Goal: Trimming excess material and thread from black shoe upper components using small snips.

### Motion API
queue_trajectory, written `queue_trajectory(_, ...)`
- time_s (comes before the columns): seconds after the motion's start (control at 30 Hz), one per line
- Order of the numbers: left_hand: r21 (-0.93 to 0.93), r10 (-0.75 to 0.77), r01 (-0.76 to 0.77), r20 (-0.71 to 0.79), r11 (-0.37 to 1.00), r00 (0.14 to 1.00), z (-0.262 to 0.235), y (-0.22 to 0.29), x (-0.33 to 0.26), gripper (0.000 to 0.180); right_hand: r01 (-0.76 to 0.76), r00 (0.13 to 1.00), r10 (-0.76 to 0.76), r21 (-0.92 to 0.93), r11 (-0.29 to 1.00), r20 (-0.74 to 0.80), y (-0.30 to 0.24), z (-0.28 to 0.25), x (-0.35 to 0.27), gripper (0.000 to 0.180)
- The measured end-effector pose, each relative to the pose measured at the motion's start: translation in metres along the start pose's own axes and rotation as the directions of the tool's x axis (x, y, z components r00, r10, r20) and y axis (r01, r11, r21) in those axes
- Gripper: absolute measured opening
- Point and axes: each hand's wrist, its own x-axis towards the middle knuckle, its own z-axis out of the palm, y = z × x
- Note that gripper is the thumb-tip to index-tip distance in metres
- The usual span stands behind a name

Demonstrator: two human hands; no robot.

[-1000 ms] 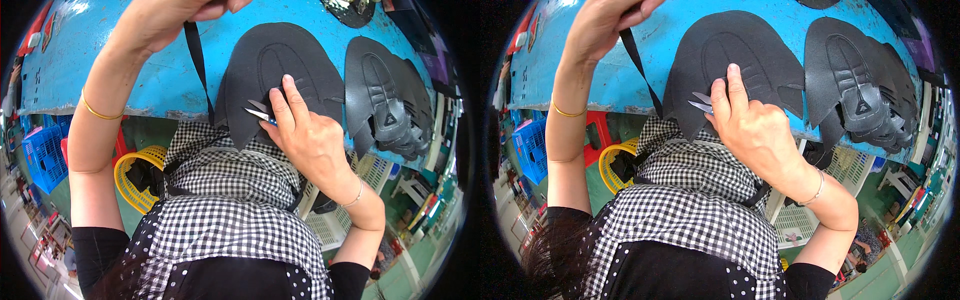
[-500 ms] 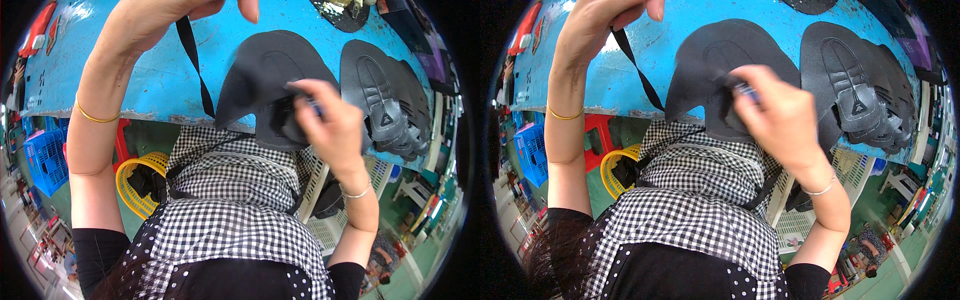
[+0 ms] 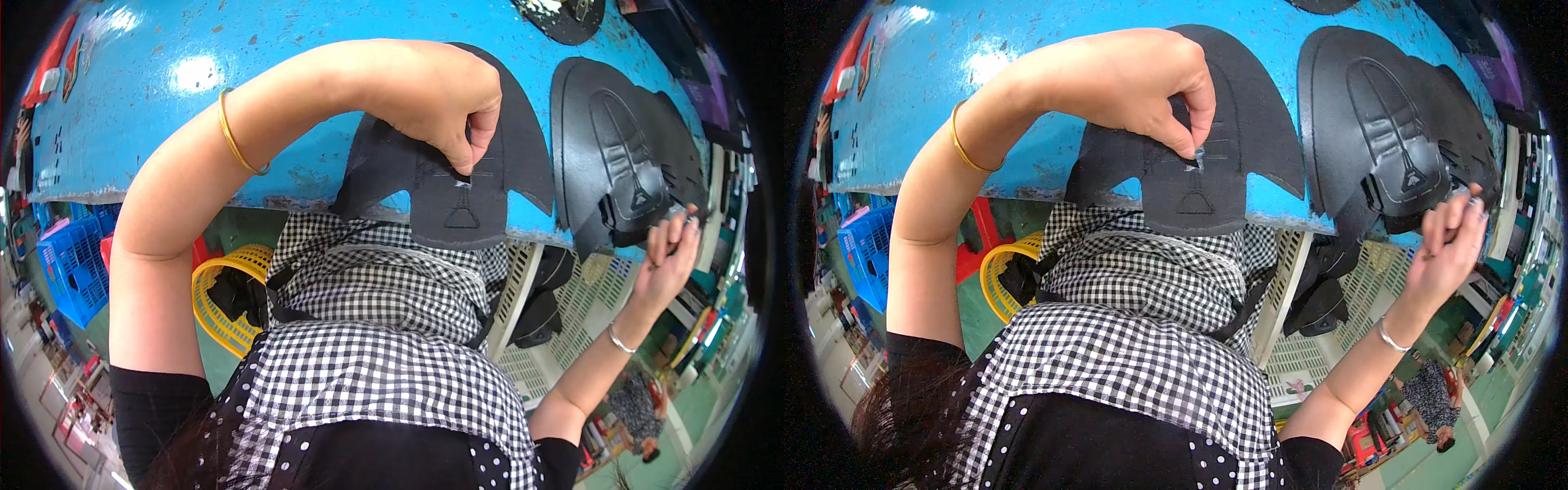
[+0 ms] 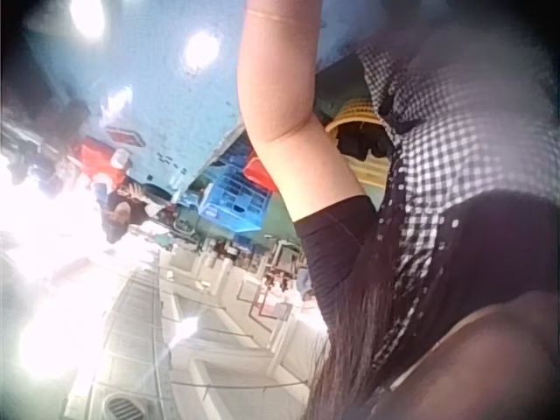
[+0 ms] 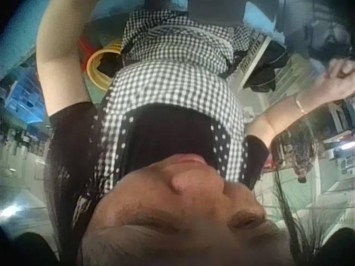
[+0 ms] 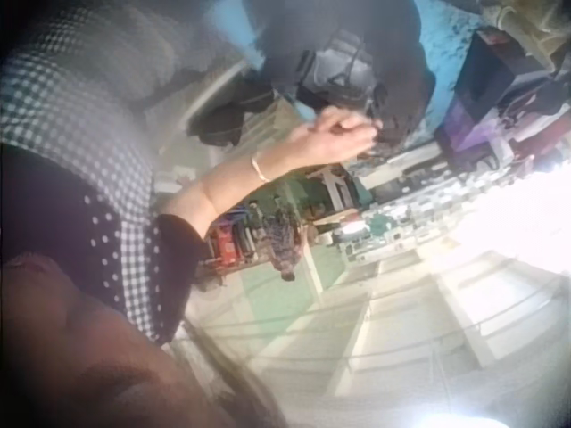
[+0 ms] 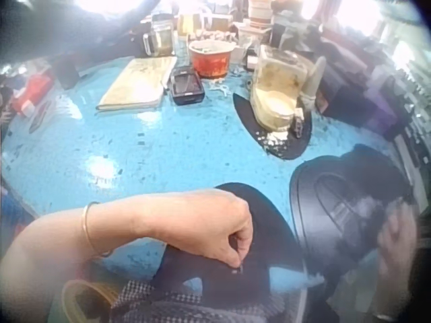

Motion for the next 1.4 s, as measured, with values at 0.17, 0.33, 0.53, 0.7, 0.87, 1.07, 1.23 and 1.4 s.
queue_trajectory(0.17,0.131,0.015,-0.014,-0.002,0.991,1.0,0.007,-0.006,0.009,0.015,0.116,0.924,0.053,-0.409,0.905,0.379,0.02,0.072,-0.04,0.018)
queue_trajectory(0.33,0.259,0.015,-0.013,-0.005,0.966,1.0,0.003,0.006,0.006,0.016,0.676,0.562,0.026,-0.478,0.561,0.827,0.037,0.133,-0.031,0.017)
queue_trajectory(0.53,0.344,0.088,-0.023,-0.176,0.939,0.98,-0.001,-0.009,-0.002,0.02,0.814,0.413,0.117,-0.423,0.399,0.903,0.035,0.148,-0.027,0.016)
queue_trajectory(0.7,0.237,-0.002,0.021,-0.082,0.971,0.997,-0.012,-0.003,-0.002,0.019,0.701,0.431,0.117,-0.413,0.582,0.895,0.042,0.147,-0.02,0.017)
queue_trajectory(0.87,0.126,-0.182,0.171,0.088,0.977,0.979,-0.032,0.023,0.001,0.02,0.788,0.544,0.014,-0.517,0.334,0.839,0.044,0.159,-0.026,0.017)
queue_trajectory(1.07,0.081,-0.036,0.032,0.045,0.996,0.998,-0.029,0.007,0.0,0.02,0.672,0.62,0.115,-0.602,0.431,0.776,0.032,0.158,-0.018,0.022)
queue_trajectory(1.23,-0.047,0.031,-0.025,0.122,0.999,0.992,-0.038,0.005,-0.003,0.018,0.717,0.617,0.099,-0.61,0.336,0.78,0.039,0.16,-0.012,0.025)
queue_trajectory(1.4,-0.009,-0.047,0.048,0.088,0.999,0.995,-0.026,-0.013,0.004,0.019,0.662,0.62,0.112,-0.594,0.458,0.777,0.046,0.163,-0.009,0.026)
